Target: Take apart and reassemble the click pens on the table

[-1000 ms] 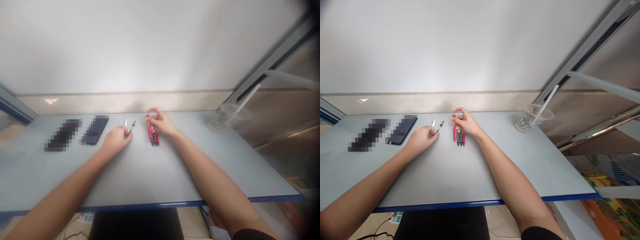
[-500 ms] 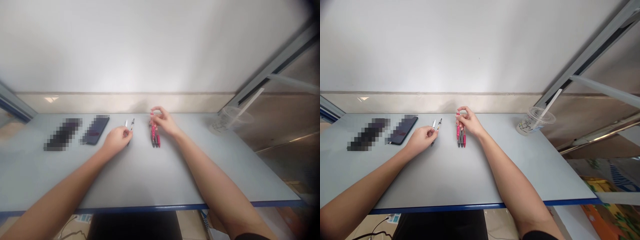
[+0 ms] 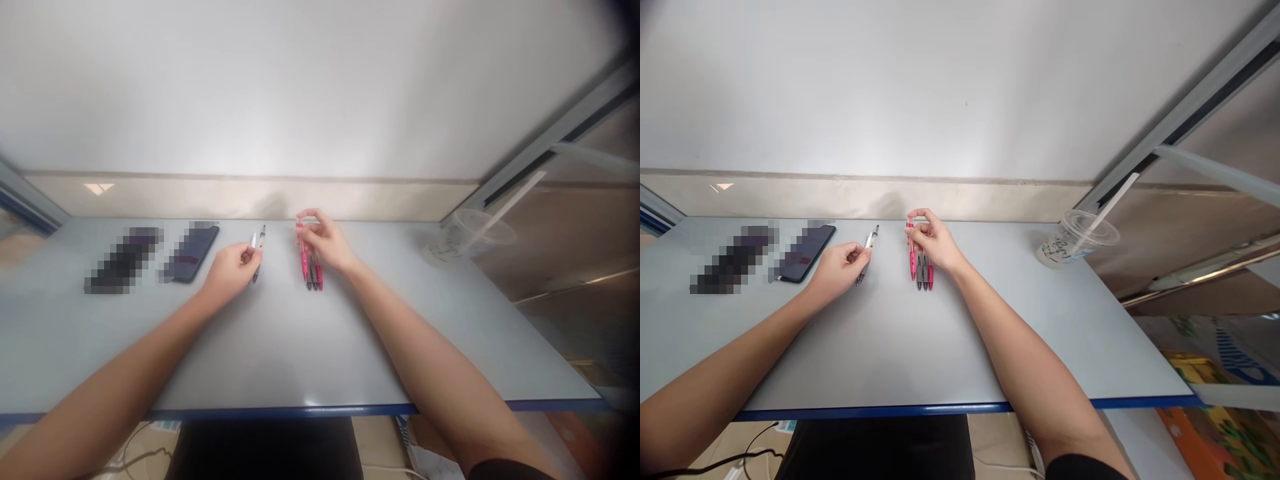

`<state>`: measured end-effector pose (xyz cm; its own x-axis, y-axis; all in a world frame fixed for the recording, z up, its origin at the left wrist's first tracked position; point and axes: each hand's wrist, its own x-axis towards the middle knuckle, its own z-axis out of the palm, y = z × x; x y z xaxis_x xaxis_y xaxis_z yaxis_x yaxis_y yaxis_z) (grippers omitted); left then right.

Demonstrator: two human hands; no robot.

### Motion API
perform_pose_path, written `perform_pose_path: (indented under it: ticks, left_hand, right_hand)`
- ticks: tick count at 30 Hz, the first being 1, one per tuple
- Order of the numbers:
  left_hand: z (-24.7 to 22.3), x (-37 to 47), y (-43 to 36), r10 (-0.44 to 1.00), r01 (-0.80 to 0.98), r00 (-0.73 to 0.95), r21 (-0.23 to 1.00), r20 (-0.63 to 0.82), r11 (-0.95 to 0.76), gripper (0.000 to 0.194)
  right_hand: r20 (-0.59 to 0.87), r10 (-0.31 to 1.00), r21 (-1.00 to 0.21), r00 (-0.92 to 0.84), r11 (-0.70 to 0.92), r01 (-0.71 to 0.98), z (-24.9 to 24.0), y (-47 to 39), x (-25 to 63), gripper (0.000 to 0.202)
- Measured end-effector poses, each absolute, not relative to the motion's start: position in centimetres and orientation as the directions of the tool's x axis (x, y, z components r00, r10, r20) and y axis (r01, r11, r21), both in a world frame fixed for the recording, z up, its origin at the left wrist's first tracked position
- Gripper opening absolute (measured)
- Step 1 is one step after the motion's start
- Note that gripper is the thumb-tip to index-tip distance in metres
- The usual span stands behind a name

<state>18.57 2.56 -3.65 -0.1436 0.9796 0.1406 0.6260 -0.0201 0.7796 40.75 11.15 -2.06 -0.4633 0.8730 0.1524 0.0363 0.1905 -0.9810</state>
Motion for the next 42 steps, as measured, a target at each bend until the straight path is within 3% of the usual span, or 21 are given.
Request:
perform_pose_path:
  ticks: [11, 17, 24, 29, 35, 42]
  left_hand:
    - [-3.1, 18.8, 2.3, 0.983, 0.595, -0.132, 0.804, 0.125, -0.022, 0.033]
    - [-2.9, 18.7, 2.2, 0.985, 0.599, -0.111, 0.800, 0.129, -0.037, 0.034]
    - [-2.5, 18.8, 2.0, 0.987, 0.582, -0.119, 0.813, 0.111, -0.021, 0.033]
    - [-2.3, 18.8, 1.9, 0.990, 0.565, -0.102, 0.825, 0.101, -0.026, 0.033]
    - [-2.4, 18.7, 1.9, 0.993, 0.540, -0.091, 0.841, 0.077, -0.016, 0.033]
    - [-2.2, 18.5, 2.0, 0.993, 0.452, -0.113, 0.892, 0.036, 0.019, 0.031]
  right_hand:
    - [0.141, 0.843, -0.980, -0.518, 0.192, 0.046, -2.6, 11.1, 40.6, 0.047]
    - [0.206, 0.903, -0.955, -0.376, 0.269, 0.122, -2.9, 11.1, 40.5, 0.032]
    - [0.204, 0.875, -0.931, -0.440, 0.312, 0.189, -2.7, 11.0, 40.6, 0.032]
    - [0.288, 0.874, -0.844, -0.391, 0.424, 0.328, -4.2, 12.0, 40.9, 0.031]
    - [0.329, 0.832, -0.654, -0.447, 0.542, 0.528, -5.6, 12.8, 41.2, 0.024]
    - [0.303, 0.828, -0.597, -0.471, 0.550, 0.584, -5.3, 12.6, 41.5, 0.020]
